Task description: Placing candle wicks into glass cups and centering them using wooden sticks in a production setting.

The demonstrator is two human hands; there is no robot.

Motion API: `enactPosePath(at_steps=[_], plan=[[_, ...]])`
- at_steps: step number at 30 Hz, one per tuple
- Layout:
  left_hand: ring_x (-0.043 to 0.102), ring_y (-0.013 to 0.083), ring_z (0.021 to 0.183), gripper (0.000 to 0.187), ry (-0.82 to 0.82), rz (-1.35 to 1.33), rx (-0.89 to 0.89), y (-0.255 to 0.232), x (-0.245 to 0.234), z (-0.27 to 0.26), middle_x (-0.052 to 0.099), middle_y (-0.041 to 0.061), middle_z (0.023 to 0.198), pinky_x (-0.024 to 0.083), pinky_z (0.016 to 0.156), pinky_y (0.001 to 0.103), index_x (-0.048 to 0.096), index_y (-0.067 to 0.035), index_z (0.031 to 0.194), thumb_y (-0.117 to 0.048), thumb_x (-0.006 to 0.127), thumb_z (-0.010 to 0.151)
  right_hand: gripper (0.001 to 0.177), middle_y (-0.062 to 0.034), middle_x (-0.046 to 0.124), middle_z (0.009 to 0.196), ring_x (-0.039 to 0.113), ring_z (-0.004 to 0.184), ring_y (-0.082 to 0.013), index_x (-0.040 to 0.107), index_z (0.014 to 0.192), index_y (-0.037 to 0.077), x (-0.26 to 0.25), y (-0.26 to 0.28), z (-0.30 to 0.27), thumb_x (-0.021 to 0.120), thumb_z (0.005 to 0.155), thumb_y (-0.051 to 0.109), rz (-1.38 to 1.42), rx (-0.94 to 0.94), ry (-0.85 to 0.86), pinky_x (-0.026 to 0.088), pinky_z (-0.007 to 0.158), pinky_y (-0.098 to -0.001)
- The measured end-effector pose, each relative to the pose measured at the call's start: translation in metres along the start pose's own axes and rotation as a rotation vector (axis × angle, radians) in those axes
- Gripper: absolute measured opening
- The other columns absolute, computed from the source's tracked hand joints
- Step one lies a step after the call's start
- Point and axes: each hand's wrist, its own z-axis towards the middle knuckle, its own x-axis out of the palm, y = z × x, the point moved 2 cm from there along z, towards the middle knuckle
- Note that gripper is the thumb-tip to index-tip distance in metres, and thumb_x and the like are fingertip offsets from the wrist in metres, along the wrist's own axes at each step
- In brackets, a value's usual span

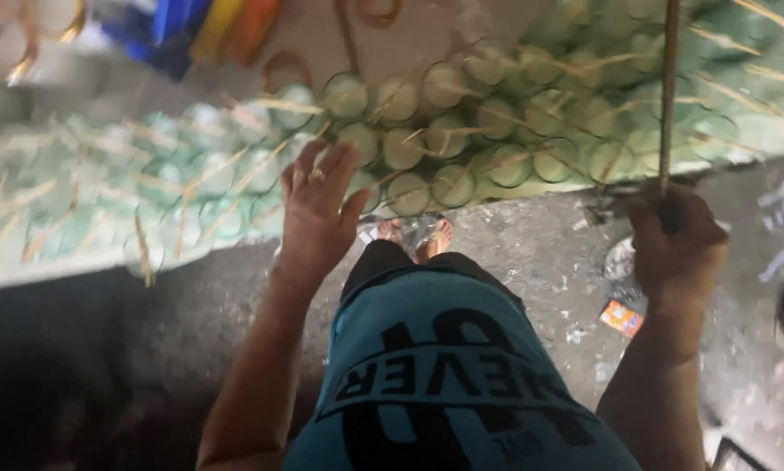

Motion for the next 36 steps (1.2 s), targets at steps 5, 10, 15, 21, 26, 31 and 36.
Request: enactPosePath(at_steps=[5, 10, 15, 21, 26, 31, 36], plan=[[0.051, 0.0428, 0.133, 0.041, 0.024, -0.061, 0.110, -0.009, 0.017, 0.022, 0.065, 0.012, 0.136, 0.036, 0.107, 0.058, 0.061, -0.004, 0.136, -0.023, 0.065, 0.100, 0.029, -0.0162, 0.074, 0.104, 0.070, 0.093, -0.0239, 0.077, 0.122, -0.004, -0.018, 0.005, -0.031, 0.077, 0.098, 0.011, -0.039, 0.024, -0.108, 0.052, 0.087, -0.0373], [0.049, 0.0427, 0.137, 0.043, 0.065, -0.202, 0.136, -0.018, 0.031, 0.037, 0.066, 0.014, 0.138, 0.035, 0.111, 0.057, 0.061, -0.004, 0.137, -0.018, 0.068, 0.097, 0.028, -0.0132, 0.075, 0.102, 0.069, 0.089, -0.0234, 0.074, 0.122, 0.000, -0.030, 0.017, -0.054, 0.076, 0.098, 0.014, -0.062, 0.212, -0.048, 0.052, 0.081, -0.0360], [0.051, 0.0414, 0.136, 0.042, 0.118, -0.191, 0.210, -0.031, 0.043, 0.049, 0.066, 0.013, 0.136, 0.038, 0.106, 0.054, 0.062, -0.003, 0.135, -0.016, 0.071, 0.096, 0.019, -0.0131, 0.074, 0.102, 0.068, 0.087, -0.0224, 0.075, 0.114, 0.000, -0.038, -0.004, -0.070, 0.075, 0.100, 0.011, -0.058, 0.221, -0.107, 0.053, 0.077, -0.0352], [0.059, 0.0413, 0.127, 0.043, 0.014, -0.142, 0.359, -0.056, 0.071, 0.060, 0.071, 0.013, 0.127, 0.039, 0.106, 0.048, 0.069, -0.005, 0.130, -0.029, 0.073, 0.095, 0.029, -0.0187, 0.076, 0.100, 0.072, 0.101, -0.0357, 0.076, 0.117, 0.005, -0.038, -0.051, -0.073, 0.086, 0.093, 0.018, 0.089, 0.344, -0.222, 0.058, 0.088, -0.0468], [0.057, 0.0440, 0.128, 0.044, 0.017, -0.091, 0.352, -0.105, 0.102, 0.063, 0.069, 0.017, 0.129, 0.039, 0.106, 0.051, 0.068, -0.002, 0.130, -0.023, 0.076, 0.092, 0.029, -0.0176, 0.077, 0.098, 0.073, 0.100, -0.0352, 0.076, 0.113, 0.008, -0.050, -0.098, -0.060, 0.083, 0.090, 0.024, 0.191, 0.367, -0.179, 0.059, 0.087, -0.0486], [0.058, 0.0444, 0.126, 0.047, -0.018, -0.110, 0.307, -0.191, 0.156, 0.068, 0.069, 0.016, 0.127, 0.041, 0.102, 0.051, 0.068, -0.004, 0.131, -0.029, 0.076, 0.092, 0.033, -0.0123, 0.078, 0.097, 0.074, 0.099, -0.0323, 0.077, 0.114, 0.014, -0.078, -0.174, -0.049, 0.083, 0.088, 0.033, 0.259, 0.430, -0.074, 0.058, 0.086, -0.0472], [0.058, 0.0434, 0.125, 0.044, 0.039, -0.089, 0.301, -0.268, 0.196, 0.073, 0.070, 0.012, 0.126, 0.040, 0.103, 0.053, 0.069, -0.008, 0.129, -0.033, 0.073, 0.093, 0.036, -0.0142, 0.078, 0.102, 0.072, 0.104, -0.0341, 0.075, 0.119, 0.013, -0.096, -0.266, -0.049, 0.083, 0.088, 0.031, 0.258, 0.453, -0.037, 0.057, 0.089, -0.0475]])
